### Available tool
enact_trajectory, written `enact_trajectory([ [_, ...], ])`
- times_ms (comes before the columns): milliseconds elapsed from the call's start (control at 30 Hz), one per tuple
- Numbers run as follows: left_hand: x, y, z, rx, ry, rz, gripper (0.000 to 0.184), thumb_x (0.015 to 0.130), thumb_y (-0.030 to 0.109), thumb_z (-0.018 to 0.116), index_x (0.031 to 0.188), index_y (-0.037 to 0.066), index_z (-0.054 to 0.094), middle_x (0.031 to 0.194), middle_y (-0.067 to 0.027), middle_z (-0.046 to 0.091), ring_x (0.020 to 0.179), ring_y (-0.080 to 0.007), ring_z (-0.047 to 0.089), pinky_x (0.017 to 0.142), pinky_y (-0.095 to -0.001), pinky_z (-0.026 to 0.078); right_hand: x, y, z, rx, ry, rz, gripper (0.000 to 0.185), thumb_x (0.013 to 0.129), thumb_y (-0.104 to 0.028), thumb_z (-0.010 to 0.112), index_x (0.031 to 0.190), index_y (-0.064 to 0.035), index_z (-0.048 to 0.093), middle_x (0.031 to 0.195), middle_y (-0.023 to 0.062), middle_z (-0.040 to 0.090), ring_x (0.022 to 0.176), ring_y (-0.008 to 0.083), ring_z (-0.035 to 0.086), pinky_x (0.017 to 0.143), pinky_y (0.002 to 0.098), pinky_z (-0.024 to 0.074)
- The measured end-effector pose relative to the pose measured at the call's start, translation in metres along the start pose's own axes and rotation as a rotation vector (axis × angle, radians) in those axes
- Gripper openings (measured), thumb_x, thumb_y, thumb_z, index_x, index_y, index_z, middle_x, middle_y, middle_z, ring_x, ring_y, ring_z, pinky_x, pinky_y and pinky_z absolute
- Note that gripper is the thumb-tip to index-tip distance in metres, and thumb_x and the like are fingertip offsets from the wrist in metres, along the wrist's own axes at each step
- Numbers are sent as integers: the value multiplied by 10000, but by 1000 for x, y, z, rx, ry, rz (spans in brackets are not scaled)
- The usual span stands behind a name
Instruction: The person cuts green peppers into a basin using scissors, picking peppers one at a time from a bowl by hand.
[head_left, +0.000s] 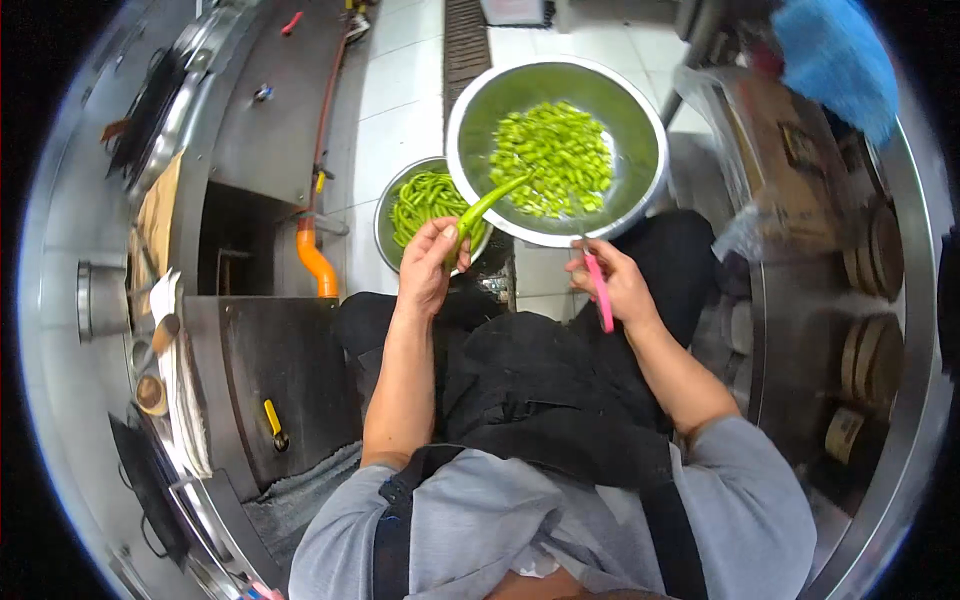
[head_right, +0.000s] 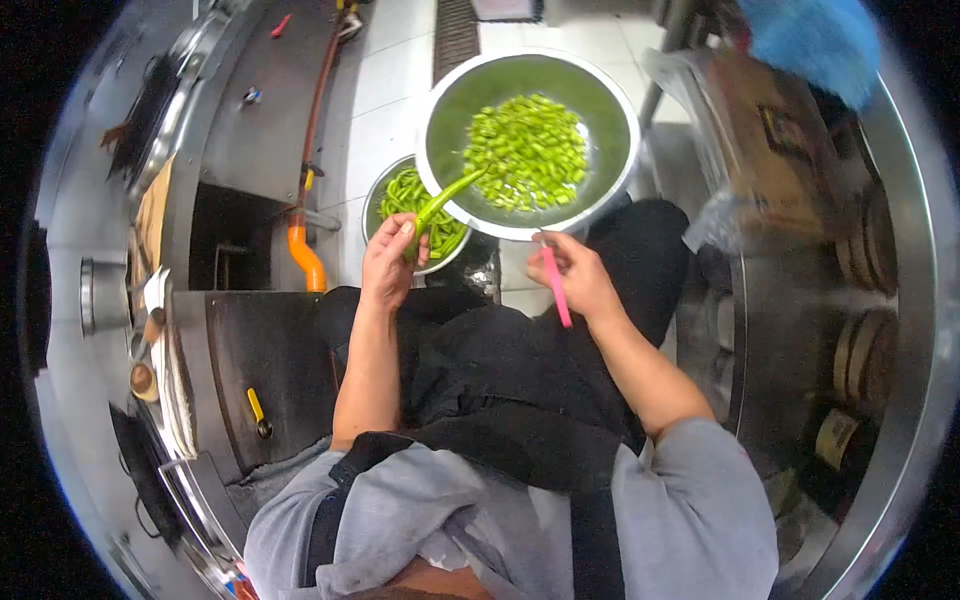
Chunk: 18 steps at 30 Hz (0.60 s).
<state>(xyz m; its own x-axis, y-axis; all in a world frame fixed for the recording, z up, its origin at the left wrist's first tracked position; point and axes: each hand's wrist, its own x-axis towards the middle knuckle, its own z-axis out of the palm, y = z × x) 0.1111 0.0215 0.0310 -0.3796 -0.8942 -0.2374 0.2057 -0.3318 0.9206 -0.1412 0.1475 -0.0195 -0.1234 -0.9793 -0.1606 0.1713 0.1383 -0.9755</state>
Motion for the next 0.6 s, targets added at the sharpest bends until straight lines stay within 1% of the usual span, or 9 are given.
enact_trajectory([
  [67,-3,-5,17,8,-72,-42,208,938,196,571,1052,22,557,802,-56,590,645,-135,548,598,-256,434,0,-1,0,37,-33,63,457,779,-109,754,1178,6,564,897,86,656,816,130,629,742,268,515],
  [100,-3,-7,24,29,-132,-48,208,938,191,570,1054,19,557,800,-53,590,645,-130,543,596,-255,435,2,2,0,53,-36,9,449,790,-111,748,1185,-4,565,894,83,653,808,123,628,722,261,520],
  [167,-4,-12,34,83,-214,-71,209,935,179,571,1060,12,558,794,-46,589,648,-114,532,595,-251,437,0,3,-5,87,-13,38,444,793,-114,749,1183,-3,567,891,80,651,806,116,626,711,256,521],
  [200,-5,-13,38,87,-216,-77,209,935,179,571,1060,12,558,794,-46,589,648,-114,532,595,-251,437,-1,-2,-5,114,-11,57,440,796,-117,749,1181,-2,570,888,77,649,803,109,625,699,251,523],
  [233,-7,-12,42,118,-225,-117,208,933,179,574,1057,13,560,793,-44,589,650,-111,530,597,-248,435,-1,-2,-5,116,19,47,442,792,-124,756,1172,9,573,851,62,641,724,91,612,636,235,513],
  [267,-8,-11,43,149,-232,-156,207,930,179,577,1054,14,561,791,-42,589,652,-108,528,598,-245,433,-2,-3,-5,121,17,49,442,792,-124,756,1172,9,573,851,62,641,724,91,612,636,235,513],
  [300,-8,-11,42,180,-225,-168,263,918,222,588,1065,6,556,805,-52,582,688,-127,528,605,-257,424,-2,-4,-5,142,42,72,434,791,-125,757,1161,15,578,830,53,635,677,87,597,602,231,501],
  [367,-7,-10,40,177,-223,-162,261,919,219,585,1069,7,555,806,-50,583,685,-126,531,603,-255,423,-1,-8,-3,156,71,80,403,799,-136,749,1129,30,589,750,30,608,562,74,545,499,225,450],
  [600,0,-12,28,167,-129,-117,219,931,194,566,1059,15,556,793,-48,594,637,-110,535,581,-232,417,2,-10,-4,146,27,175,365,830,-168,717,1104,40,594,687,49,587,464,90,521,399,227,400],
])
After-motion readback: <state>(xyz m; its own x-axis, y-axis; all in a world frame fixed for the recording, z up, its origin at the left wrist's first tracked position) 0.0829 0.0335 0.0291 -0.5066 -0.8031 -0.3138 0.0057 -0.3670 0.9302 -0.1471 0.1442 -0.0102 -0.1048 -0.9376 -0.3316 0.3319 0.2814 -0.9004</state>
